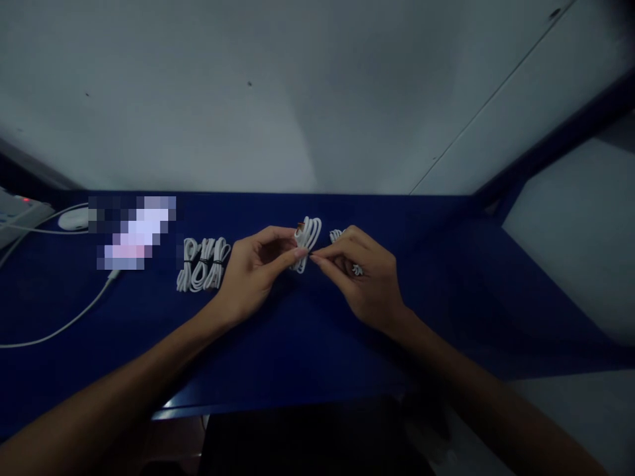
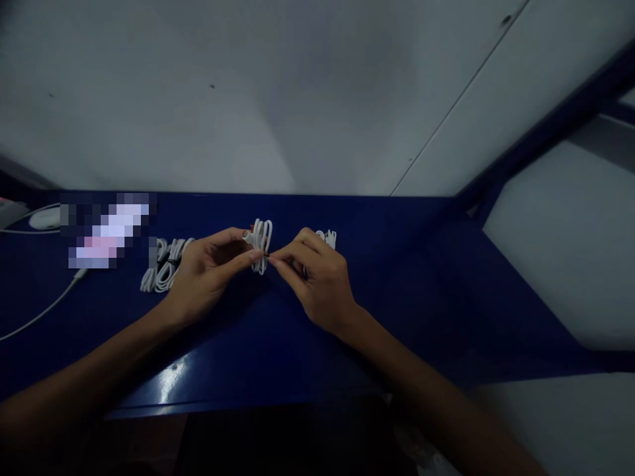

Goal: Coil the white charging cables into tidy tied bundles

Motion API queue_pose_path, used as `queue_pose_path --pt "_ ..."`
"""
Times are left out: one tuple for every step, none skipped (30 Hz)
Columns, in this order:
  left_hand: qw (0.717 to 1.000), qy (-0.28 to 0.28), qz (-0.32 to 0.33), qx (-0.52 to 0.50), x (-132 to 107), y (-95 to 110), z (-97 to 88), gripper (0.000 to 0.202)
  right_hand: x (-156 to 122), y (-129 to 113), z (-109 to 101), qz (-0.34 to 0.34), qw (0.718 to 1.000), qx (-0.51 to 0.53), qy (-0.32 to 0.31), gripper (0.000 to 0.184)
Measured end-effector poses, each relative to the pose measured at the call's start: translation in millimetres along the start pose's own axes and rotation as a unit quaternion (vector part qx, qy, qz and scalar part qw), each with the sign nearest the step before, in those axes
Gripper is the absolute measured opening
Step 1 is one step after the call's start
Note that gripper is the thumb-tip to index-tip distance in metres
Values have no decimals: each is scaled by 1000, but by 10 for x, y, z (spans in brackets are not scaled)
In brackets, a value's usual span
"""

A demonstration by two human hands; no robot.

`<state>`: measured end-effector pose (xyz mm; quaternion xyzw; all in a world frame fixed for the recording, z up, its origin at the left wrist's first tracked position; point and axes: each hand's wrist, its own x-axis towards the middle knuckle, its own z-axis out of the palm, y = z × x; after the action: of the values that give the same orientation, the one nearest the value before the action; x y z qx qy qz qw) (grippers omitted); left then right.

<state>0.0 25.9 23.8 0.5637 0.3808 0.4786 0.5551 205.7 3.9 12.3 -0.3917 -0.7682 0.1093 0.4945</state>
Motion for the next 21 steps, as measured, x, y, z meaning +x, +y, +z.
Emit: queue_pose_path --pt "1000 0 -9 -3 0 2 3 23 -6 12 -4 -24 999 -25 -4 12" --pt "1000 0 -18 -7 -1 3 7 23 -12 26 -8 -58 996 -61 -10 14" --pt "1000 1 -26 -12 -2 2 11 23 -18 42 -13 -99 989 -108 -15 16" --pt "999 2 -35 -16 -3 1 17 23 -20 59 -17 -144 977 -158 -17 19" --pt "999 2 -44 -19 -5 -2 22 22 -20 79 -20 -189 960 -207 -16 22" --pt "998 3 -52 -22 -7 -7 26 21 -15 101 -23 -232 940 -250 -12 24" --pt "998 4 -62 -27 -9 -14 27 21 -7 124 -26 -268 921 -282 -9 25" --pt "997 5 -75 -34 -9 -22 26 20 4 145 -31 -294 906 -304 -5 25" --pt "995 3 -90 -43 -9 -32 22 20 15 158 -36 -303 900 -314 -1 25" --pt "993 0 -105 -55 -7 -42 14 20 20 155 -42 -293 903 -315 2 23" --pt "991 -3 -119 -67 -3 -51 5 21 15 126 -47 -263 916 -303 6 20" --pt "989 -3 -125 -77 3 -60 -6 22 -8 63 -46 -214 934 -284 9 18" --pt "988 -2 -127 -85 10 -66 -16 22 -56 -41 -34 -156 955 -252 11 17" --pt "988 -1 -125 -91 17 -71 -26 23 -135 -187 -4 -98 974 -206 2 20" --pt "988 2 -119 -97 26 -76 -34 24 -247 -372 50 -78 979 -187 -2 23" --pt "988 4 -112 -104 34 -81 -41 25 -390 -586 133 -50 985 -162 -13 23" --pt "988 3 -107 -109 42 -86 -46 26 -557 -816 248 51 995 -52 -66 25" --pt "988 -1 -103 -115 50 -92 -51 27 -736 -1047 393 182 970 94 -129 26" --pt "988 -6 -101 -121 58 -100 -56 27 -913 -1265 564 267 910 248 -198 25" --pt "987 -9 -98 -127 64 -108 -62 26 -1076 -1458 754 282 876 304 -245 24" --pt "986 -14 -97 -131 71 -117 -70 26 -1214 -1621 955 284 855 334 -276 23"
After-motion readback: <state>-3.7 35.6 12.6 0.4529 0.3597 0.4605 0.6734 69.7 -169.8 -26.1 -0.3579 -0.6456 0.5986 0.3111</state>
